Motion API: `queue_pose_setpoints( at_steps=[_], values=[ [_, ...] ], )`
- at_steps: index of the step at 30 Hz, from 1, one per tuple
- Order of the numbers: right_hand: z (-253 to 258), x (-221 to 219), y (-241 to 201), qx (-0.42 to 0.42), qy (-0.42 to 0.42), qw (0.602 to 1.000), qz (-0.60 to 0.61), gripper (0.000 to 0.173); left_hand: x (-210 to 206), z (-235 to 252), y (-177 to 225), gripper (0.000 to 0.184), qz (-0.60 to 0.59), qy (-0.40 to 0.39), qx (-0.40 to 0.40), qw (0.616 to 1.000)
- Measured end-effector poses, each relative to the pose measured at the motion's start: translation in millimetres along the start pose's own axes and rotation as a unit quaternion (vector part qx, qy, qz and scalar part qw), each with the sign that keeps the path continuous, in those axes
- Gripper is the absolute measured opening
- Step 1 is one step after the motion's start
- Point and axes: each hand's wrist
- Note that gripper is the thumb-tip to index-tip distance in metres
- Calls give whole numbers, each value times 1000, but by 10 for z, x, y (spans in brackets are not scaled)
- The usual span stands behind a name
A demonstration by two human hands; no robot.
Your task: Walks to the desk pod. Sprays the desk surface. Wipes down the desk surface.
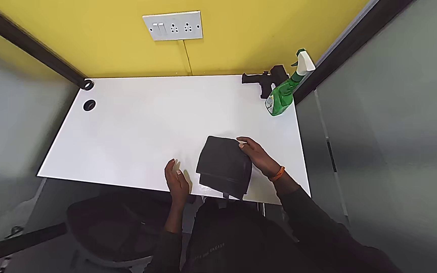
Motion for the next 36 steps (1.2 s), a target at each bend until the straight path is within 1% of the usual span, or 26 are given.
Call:
queue_pose_setpoints(
  at_steps=[2,4,6,9,10,11,13,15,16,17,18,20,22,23,25,26,27,29,32,34,36],
  values=[
    [15,56,120,-25,7,998,-55,56,-12,-3,-10,51,0,2,-1,1000],
    [19,84,197,-26,7,996,-88,65,-17,-1,-14,50,8,1,-1,1000],
    [11,105,208,1,4,997,-83,65,-17,6,-13,50,14,-1,-2,1000],
    [26,168,190,55,2,998,-24,56,-22,6,-23,51,7,0,-2,1000],
    [38,192,191,60,20,997,-55,52,-21,5,-23,51,9,0,-2,1000],
    [49,213,197,57,50,989,-124,50,-17,4,-19,51,11,-1,0,1000],
    [65,263,202,38,104,954,-277,48,-17,3,-12,50,15,-1,1,1000],
    [69,275,220,46,140,929,-339,42,-19,13,-7,50,18,-2,2,1000],
    [50,249,210,56,140,926,-346,38,-13,14,-4,50,18,-2,3,1000],
    [7,199,191,67,123,928,-345,37,-8,8,-2,49,21,-2,4,1000],
    [-55,134,160,78,86,932,-345,37,-9,3,-3,49,23,-3,4,1000],
    [-195,-33,118,110,-14,926,-362,42,-22,5,-6,49,35,-8,2,999],
    [-313,-228,173,158,-77,899,-401,44,-26,12,-6,46,64,-13,-8,998],
    [-354,-303,196,162,-98,881,-433,44,-33,13,-3,43,80,-14,-11,997],
    [-401,-374,202,114,-131,853,-493,48,-58,0,1,35,107,-16,-11,994],
    [-416,-374,212,94,-128,847,-508,49,-68,-6,20,31,114,-24,-6,993],
    [-426,-351,234,83,-114,847,-512,52,-68,-6,53,28,115,-43,0,992],
    [-445,-264,295,87,-59,858,-502,54,-72,18,179,27,98,-107,21,989],
    [-455,-166,353,91,42,873,-477,55,-101,66,399,32,69,-188,74,977],
    [-416,-103,377,72,93,881,-458,51,-149,111,461,34,60,-206,99,972],
    [-361,-21,424,43,121,890,-437,46,-194,147,459,34,40,-213,112,970]
  ],
)
Point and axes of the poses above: each hand's wrist, its own z-axis towards the middle knuckle, its own x-axis out of the back of the hand, y = z × x, and after that the axes turned 4 degrees about x, right-handed
